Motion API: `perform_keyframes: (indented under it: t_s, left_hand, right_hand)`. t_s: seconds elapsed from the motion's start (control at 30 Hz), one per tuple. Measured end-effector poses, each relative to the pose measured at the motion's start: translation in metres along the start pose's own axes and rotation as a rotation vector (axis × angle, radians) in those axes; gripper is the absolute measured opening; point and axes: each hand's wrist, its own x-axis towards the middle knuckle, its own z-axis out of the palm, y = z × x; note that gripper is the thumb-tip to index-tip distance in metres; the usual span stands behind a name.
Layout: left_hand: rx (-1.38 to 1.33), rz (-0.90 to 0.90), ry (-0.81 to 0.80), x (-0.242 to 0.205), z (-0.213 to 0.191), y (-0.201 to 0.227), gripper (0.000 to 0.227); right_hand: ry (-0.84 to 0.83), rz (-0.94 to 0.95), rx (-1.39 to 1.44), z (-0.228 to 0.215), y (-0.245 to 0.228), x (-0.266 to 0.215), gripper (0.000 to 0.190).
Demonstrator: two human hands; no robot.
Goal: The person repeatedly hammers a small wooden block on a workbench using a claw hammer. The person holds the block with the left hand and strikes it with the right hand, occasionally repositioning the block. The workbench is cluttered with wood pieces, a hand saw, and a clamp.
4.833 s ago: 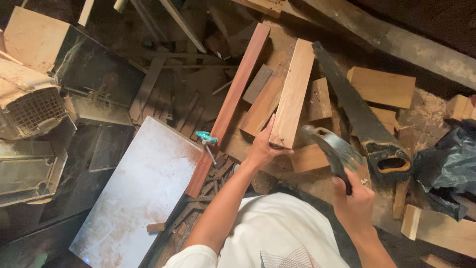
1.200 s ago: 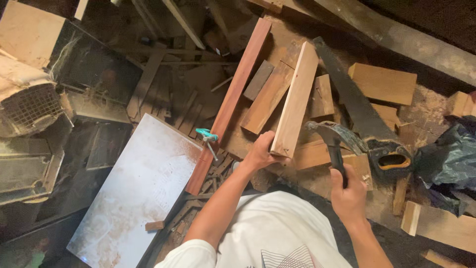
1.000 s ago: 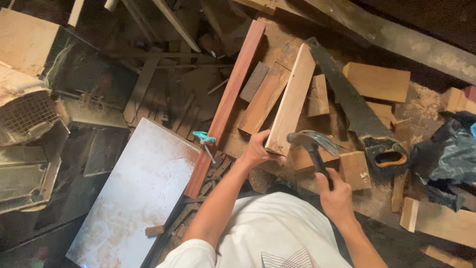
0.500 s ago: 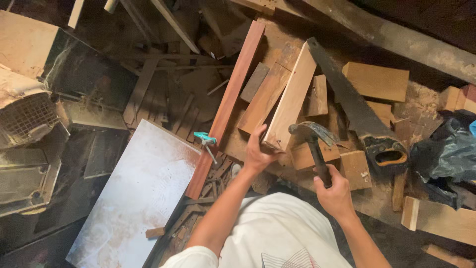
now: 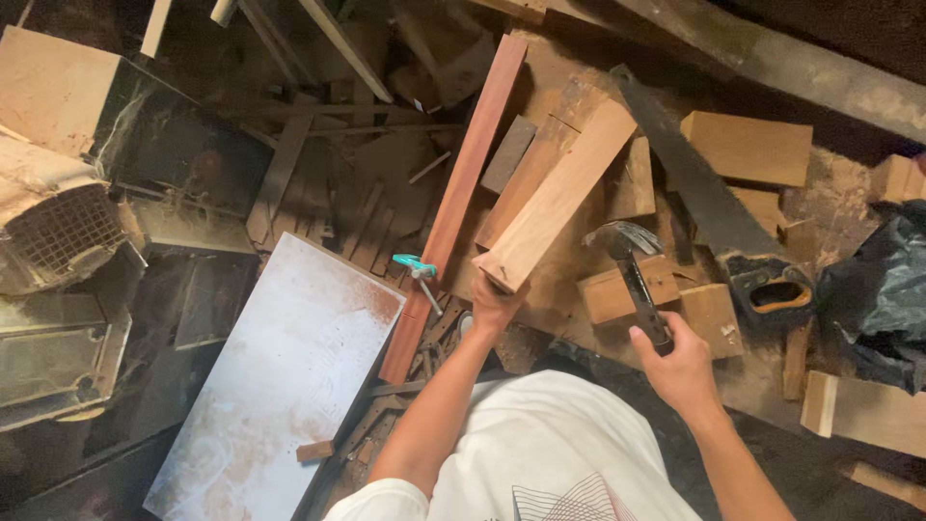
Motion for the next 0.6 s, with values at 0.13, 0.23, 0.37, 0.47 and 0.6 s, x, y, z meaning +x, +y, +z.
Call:
perform_keyframes:
  t_s: [0.13, 0.23, 0.37, 0.47, 0.6]
  left_hand:
    - [0.069, 0.113, 0.054, 0.001, 0.003, -0.010, 0.061]
    - [-0.031, 0.066, 0.000, -0.001, 0.002, -0.007, 0.056]
    - [-0.018, -0.061, -0.012, -0.006, 0.003, 0.009, 0.046]
    - [-0.076, -0.045, 0.073, -0.009, 0.002, 0.026, 0.057]
    - [-0.041, 0.003, 0.174, -0.019, -0.001, 0.039, 0.067]
  right_hand:
    - [-0.052, 0.080, -0.039, -0.002, -0.013, -0.007, 0.035]
    - [-0.140, 0.054, -0.052, -0.009, -0.030, -0.002, 0.033]
    - [-0.254, 0.009, -0.131, -0.019, -0.043, 0.009, 0.031]
    - [-0.364, -0.089, -0.258, -0.023, -0.042, 0.032, 0.033]
    - [-0.456, -0.235, -0.238, -0.019, -0.026, 0.046, 0.032]
